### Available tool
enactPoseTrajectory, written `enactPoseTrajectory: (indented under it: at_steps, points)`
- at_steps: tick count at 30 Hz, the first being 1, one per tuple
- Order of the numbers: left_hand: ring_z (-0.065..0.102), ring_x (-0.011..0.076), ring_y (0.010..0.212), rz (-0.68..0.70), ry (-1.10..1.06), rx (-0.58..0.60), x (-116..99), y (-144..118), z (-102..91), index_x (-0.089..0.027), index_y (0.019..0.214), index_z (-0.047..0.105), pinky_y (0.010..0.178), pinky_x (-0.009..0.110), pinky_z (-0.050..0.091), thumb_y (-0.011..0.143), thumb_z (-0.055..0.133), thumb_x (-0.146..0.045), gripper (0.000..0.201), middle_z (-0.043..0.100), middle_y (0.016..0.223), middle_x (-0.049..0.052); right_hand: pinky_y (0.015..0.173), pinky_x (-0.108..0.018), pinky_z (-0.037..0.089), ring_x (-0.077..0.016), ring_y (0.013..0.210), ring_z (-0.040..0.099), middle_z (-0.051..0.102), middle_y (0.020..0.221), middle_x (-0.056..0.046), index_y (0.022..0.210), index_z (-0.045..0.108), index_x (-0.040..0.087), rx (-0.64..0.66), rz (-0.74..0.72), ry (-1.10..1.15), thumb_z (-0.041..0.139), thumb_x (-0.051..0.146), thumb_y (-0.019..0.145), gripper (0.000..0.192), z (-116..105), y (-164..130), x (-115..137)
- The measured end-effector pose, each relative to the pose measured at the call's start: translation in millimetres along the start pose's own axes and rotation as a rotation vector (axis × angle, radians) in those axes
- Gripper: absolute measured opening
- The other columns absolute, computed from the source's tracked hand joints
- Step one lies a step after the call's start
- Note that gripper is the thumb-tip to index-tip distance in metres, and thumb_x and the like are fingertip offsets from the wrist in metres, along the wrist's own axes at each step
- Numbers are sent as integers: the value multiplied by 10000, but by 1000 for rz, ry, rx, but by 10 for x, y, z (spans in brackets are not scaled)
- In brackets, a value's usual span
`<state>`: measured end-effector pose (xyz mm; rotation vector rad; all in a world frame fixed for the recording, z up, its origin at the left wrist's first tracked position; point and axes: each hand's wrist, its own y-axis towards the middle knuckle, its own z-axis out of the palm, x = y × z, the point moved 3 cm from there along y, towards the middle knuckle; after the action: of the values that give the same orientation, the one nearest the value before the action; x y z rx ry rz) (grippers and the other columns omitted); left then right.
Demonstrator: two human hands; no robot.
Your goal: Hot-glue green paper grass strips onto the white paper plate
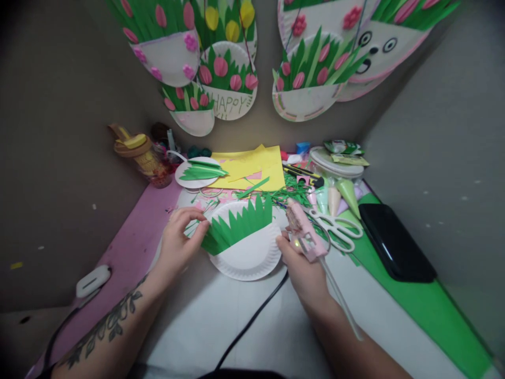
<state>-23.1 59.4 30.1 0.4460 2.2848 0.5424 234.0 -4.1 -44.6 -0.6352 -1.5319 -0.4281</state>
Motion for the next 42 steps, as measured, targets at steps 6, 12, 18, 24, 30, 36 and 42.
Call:
enactPoseTrajectory:
  at_steps: [6,12,18,24,30,36,42]
  points:
    - [593,163,796,-46,-76,66,-58,-25,-13,-202,827,571,758,299,447,860,549,-226,46,655,824,14,667,-312,535,-193,734,647,713,801,-24,926,719,180,29,-59,48,789,328,645,325,31,-13,116]
    - [595,142,693,-253,-69,149,5,-69,38,-232,1071,491,649,262,425,801,614,-275,300,665,788,-34,671,-317,538,-222,804,670,726,861,-45,983,709,179,-22,-68,61,803,343,630,400,-6,42,-14]
    - [587,144,623,-351,36,184,41,-58,59,-243,1088,433,612,270,393,786,615,-314,360,676,787,-55,588,-290,520,-212,741,664,729,847,-55,960,707,171,-54,-20,67,829,373,594,436,-19,56,-70]
    - [624,191,714,-373,121,228,31,-55,71,-236,1108,418,615,299,396,801,593,-322,364,679,797,-40,524,-259,497,-184,672,639,710,792,-37,950,703,171,-2,-60,66,804,352,617,392,-3,37,-8]
    - [604,234,909,-289,115,127,98,-82,114,-216,1152,439,765,369,460,768,635,-334,447,633,992,51,566,-268,514,-175,682,642,708,783,-24,929,699,173,25,-51,148,810,290,607,361,43,49,32]
    - [598,224,959,-454,-239,156,249,-106,236,-173,1326,345,809,370,488,690,702,-334,747,601,1080,91,667,-301,543,-187,763,656,701,823,-31,941,693,160,10,-14,215,827,265,577,401,67,72,17]
    - [640,183,687,-739,-596,251,238,-179,325,-188,1453,242,636,317,522,627,757,-270,976,657,837,8,671,-316,551,-207,780,666,708,817,-40,997,693,166,52,-38,186,810,262,601,424,78,43,52]
